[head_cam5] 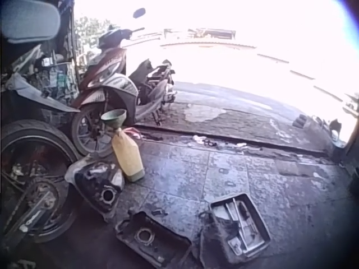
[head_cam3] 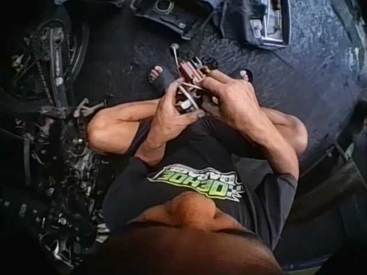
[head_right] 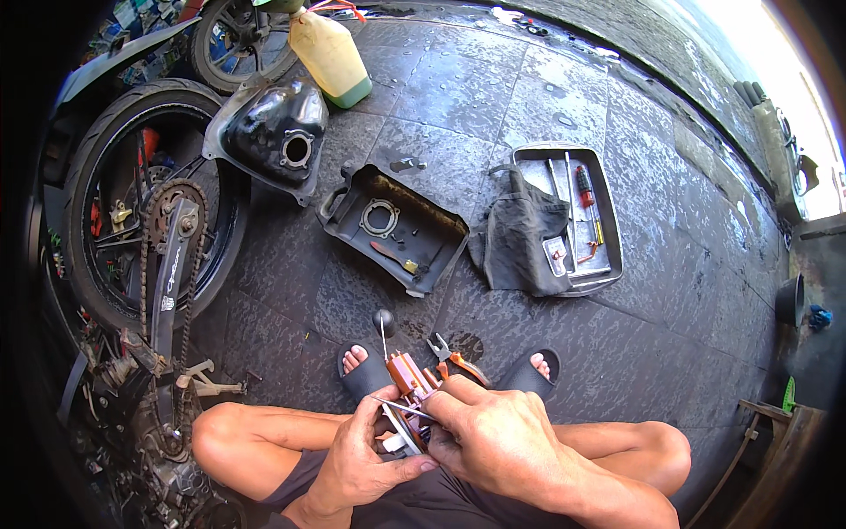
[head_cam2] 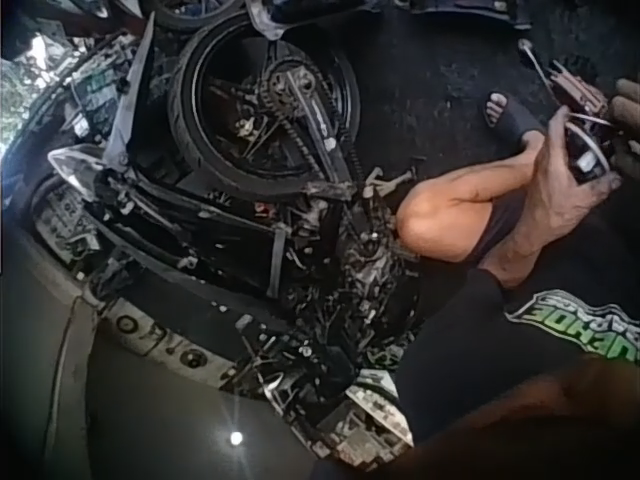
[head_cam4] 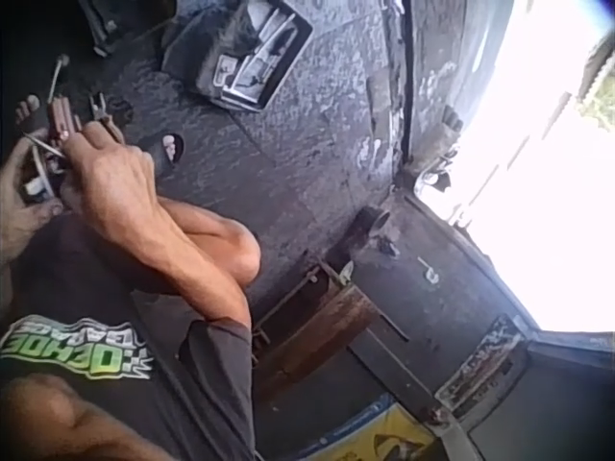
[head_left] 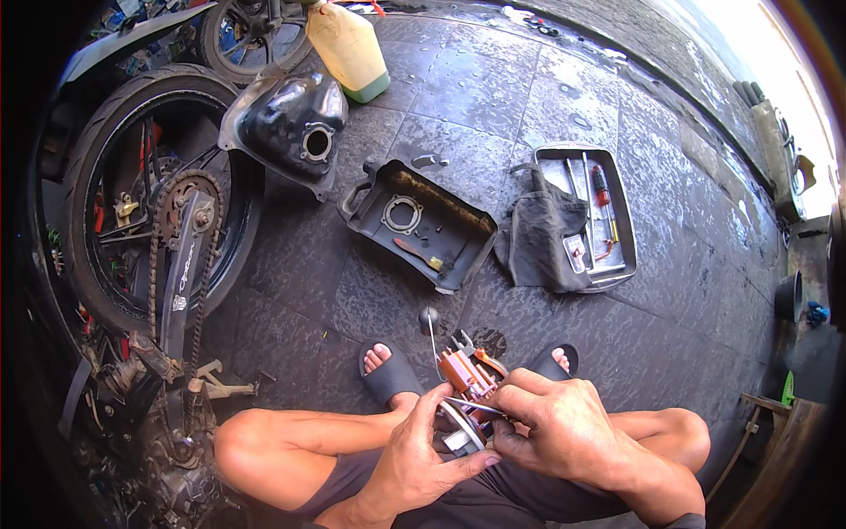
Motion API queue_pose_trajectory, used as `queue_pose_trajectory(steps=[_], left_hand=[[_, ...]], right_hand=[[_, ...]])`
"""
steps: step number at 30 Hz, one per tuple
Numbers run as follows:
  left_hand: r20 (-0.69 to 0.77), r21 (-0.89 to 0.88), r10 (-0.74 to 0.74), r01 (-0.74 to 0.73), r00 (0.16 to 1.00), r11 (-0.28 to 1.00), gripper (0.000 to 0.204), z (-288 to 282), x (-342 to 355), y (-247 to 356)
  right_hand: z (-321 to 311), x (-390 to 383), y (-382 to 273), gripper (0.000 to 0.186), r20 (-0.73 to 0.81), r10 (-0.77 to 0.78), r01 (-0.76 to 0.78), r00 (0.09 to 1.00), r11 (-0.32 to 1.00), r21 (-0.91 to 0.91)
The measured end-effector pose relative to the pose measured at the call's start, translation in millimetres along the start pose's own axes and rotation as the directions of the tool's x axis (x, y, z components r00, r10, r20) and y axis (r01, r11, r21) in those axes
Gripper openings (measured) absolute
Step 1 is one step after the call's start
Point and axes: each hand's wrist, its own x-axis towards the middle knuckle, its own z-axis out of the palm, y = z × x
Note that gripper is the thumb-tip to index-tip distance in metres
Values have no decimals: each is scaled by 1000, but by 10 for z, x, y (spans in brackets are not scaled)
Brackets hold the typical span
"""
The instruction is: Repairing a motorcycle fuel pump assembly by inspecting the float and wiring.
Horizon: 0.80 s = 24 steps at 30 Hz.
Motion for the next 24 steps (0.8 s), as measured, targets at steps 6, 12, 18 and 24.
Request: queue_pose_trajectory(steps=[6, 12, 18, 24], left_hand=[[-12, 171, 65, -62, 998, 983, 96, -38, -23, -3], [-49, 155, 47, -39, 998, 987, 88, -3, -58, 66], [7, 273, 193, -188, 981, 944, 80, 2, -10, 72], [36, 266, 164, -168, 986, 949, 79, -6, -25, 48]], right_hand=[[68, -14, 39, 33, -44, -40, 44, 998, 996, 72], [69, -22, 19, 25, -56, -77, 80, 995, 995, 55], [107, -57, -18, 20, -113, -85, 92, 990, 994, 59], [108, -122, -7, 26, -64, -75, 79, 995, 995, 63]])
